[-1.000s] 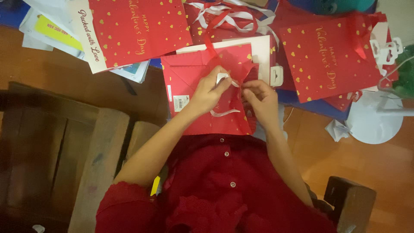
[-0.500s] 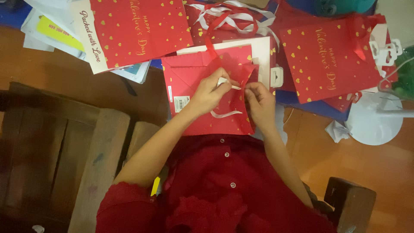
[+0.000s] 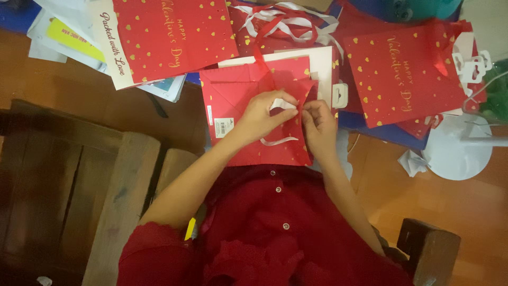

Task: The person ties white and red ribbons onto Valentine's Day gift bags and envelopes. They thread the ribbons through slots, pull them taut, and form bows, then place the finished items into a stack.

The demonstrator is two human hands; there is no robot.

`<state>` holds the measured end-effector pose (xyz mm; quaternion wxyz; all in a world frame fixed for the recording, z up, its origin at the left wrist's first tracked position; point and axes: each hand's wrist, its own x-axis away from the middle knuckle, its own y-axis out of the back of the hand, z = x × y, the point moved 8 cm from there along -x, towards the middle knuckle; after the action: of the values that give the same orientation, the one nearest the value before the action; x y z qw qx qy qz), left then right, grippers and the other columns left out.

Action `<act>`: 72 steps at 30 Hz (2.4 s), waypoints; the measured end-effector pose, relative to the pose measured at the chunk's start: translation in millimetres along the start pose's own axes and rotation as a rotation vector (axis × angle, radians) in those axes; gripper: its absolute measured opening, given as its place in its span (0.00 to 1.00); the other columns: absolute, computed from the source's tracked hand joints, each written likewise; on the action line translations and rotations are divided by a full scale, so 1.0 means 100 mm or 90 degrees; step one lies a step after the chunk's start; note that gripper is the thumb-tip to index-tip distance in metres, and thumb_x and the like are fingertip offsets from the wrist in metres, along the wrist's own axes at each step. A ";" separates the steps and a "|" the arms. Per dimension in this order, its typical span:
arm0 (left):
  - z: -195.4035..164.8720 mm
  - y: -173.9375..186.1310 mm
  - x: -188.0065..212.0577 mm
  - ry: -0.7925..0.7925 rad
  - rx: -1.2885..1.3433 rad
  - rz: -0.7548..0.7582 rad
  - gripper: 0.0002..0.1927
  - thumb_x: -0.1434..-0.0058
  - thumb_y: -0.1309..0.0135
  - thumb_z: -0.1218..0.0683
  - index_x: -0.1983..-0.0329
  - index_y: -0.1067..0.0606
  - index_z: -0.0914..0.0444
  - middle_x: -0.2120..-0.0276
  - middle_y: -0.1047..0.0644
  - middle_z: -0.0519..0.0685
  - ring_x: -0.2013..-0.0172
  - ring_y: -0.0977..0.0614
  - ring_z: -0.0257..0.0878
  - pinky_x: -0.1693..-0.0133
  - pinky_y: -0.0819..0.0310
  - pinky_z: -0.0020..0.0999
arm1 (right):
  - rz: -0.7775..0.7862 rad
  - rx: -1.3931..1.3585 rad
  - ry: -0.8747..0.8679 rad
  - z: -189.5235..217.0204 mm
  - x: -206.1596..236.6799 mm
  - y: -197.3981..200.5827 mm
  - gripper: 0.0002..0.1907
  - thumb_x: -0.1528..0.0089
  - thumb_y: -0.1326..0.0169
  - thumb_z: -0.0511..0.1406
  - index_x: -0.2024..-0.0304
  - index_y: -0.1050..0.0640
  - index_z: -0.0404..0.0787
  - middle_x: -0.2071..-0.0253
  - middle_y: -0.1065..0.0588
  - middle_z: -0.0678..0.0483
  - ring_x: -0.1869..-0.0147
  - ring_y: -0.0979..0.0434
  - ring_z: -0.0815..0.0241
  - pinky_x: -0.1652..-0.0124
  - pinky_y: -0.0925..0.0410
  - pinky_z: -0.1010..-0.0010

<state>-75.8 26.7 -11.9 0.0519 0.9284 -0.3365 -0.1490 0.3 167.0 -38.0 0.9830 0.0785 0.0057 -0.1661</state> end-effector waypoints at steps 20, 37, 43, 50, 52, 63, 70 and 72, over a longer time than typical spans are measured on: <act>0.19 -0.03 0.04 0.107 0.033 -0.014 0.07 0.38 0.40 0.57 0.63 0.27 0.63 0.66 0.19 0.47 0.64 0.18 0.35 0.60 0.22 0.34 | -0.024 0.035 -0.018 -0.08 0.02 0.08 0.05 0.29 0.48 0.29 0.51 0.24 0.36 0.66 0.27 0.58 0.64 0.30 0.70 0.63 0.35 0.78; -0.67 0.06 0.18 -0.010 -0.600 0.000 0.24 0.60 0.33 0.46 0.60 0.24 0.57 0.58 0.23 0.53 0.51 0.27 0.56 0.56 0.39 0.61 | -0.023 -0.024 0.015 -0.14 0.04 0.07 0.10 0.25 0.53 0.36 0.51 0.24 0.35 0.57 0.23 0.56 0.53 0.27 0.70 0.52 0.31 0.77; -0.21 -0.24 0.07 -0.012 -0.350 0.176 0.19 0.46 0.33 0.39 0.70 0.25 0.57 0.67 0.24 0.46 0.54 0.25 0.46 0.49 0.38 0.47 | 0.015 -0.276 -0.194 -0.18 0.11 0.14 0.14 0.29 0.51 0.38 0.43 0.27 0.39 0.52 0.23 0.52 0.55 0.22 0.64 0.57 0.29 0.73; -0.08 -0.14 0.10 -0.021 -0.258 0.228 0.13 0.46 0.34 0.45 0.73 0.23 0.56 0.68 0.25 0.46 0.55 0.26 0.45 0.52 0.39 0.43 | 0.133 0.026 -0.128 0.11 0.22 0.18 0.16 0.29 0.51 0.35 0.40 0.25 0.35 0.50 0.22 0.51 0.49 0.23 0.61 0.51 0.28 0.70; -0.11 -0.15 0.10 -0.040 -0.256 0.226 0.13 0.47 0.34 0.45 0.73 0.23 0.56 0.67 0.24 0.47 0.55 0.26 0.46 0.52 0.40 0.44 | 0.177 0.176 -0.074 0.24 0.26 0.21 0.17 0.29 0.51 0.35 0.40 0.25 0.36 0.48 0.22 0.51 0.46 0.23 0.57 0.48 0.30 0.68; -0.06 -0.19 0.15 -0.035 -0.281 0.214 0.14 0.48 0.33 0.46 0.73 0.24 0.57 0.67 0.23 0.45 0.55 0.26 0.45 0.51 0.39 0.45 | 0.367 0.360 0.022 0.52 0.50 0.07 0.23 0.37 0.46 0.35 0.39 0.29 0.36 0.42 0.26 0.42 0.40 0.26 0.43 0.44 0.33 0.60; -0.06 -0.14 0.09 -0.035 -0.210 0.219 0.16 0.47 0.34 0.41 0.71 0.22 0.57 0.65 0.21 0.44 0.56 0.24 0.44 0.48 0.39 0.44 | 0.233 0.339 0.011 0.57 0.46 0.08 0.21 0.39 0.41 0.36 0.44 0.23 0.37 0.57 0.22 0.46 0.53 0.21 0.49 0.54 0.30 0.64; -0.04 -0.14 0.11 0.002 -0.223 0.224 0.19 0.48 0.34 0.39 0.75 0.22 0.58 0.68 0.21 0.45 0.57 0.24 0.44 0.47 0.39 0.43 | 0.223 0.344 0.024 0.60 0.48 0.05 0.20 0.40 0.40 0.36 0.45 0.23 0.37 0.58 0.22 0.47 0.54 0.21 0.51 0.55 0.30 0.65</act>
<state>-58.1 30.3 -13.9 0.2377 0.8325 -0.4622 -0.1922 46.6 146.3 20.5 0.9400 0.3392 -0.0339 0.0120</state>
